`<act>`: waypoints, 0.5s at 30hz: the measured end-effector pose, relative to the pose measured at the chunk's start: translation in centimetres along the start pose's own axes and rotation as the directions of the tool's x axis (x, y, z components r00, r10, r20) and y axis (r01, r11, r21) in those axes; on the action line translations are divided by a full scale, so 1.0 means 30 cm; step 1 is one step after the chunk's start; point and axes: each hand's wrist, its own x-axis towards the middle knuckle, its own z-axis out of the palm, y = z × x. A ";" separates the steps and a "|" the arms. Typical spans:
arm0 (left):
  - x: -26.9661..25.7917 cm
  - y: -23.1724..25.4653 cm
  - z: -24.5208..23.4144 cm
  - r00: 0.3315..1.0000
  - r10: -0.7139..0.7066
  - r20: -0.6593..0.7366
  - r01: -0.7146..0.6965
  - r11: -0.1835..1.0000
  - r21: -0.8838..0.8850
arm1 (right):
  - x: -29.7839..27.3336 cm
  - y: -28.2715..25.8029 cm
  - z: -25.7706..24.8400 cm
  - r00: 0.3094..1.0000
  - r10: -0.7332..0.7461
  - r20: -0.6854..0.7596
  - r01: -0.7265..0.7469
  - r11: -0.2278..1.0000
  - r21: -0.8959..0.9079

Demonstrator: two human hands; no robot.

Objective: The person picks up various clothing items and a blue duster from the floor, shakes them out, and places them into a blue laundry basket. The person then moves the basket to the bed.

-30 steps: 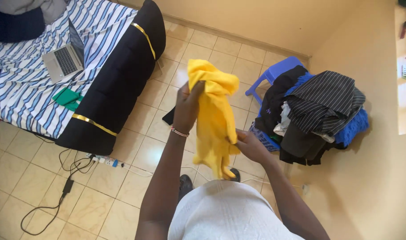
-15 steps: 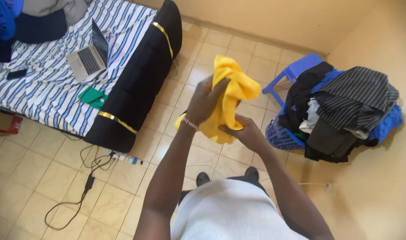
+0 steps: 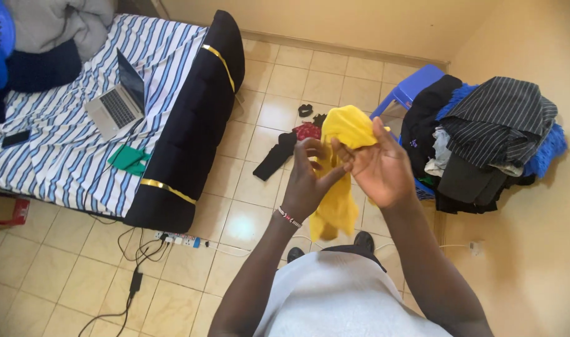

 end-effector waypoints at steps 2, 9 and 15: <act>0.026 -0.037 0.016 0.995 -0.062 -0.083 0.067 0.996 0.062 | -0.018 -0.041 0.024 0.999 -0.044 -0.001 0.044 0.999 0.028; 0.103 -0.240 0.088 0.995 0.020 0.097 -0.047 0.958 0.283 | -0.086 -0.119 -0.002 0.991 -0.127 -0.049 0.132 0.985 0.109; 0.174 -0.184 0.111 0.979 -0.203 0.008 0.201 0.967 -0.157 | -0.178 -0.041 -0.267 0.957 -0.223 -0.183 0.220 0.975 -0.039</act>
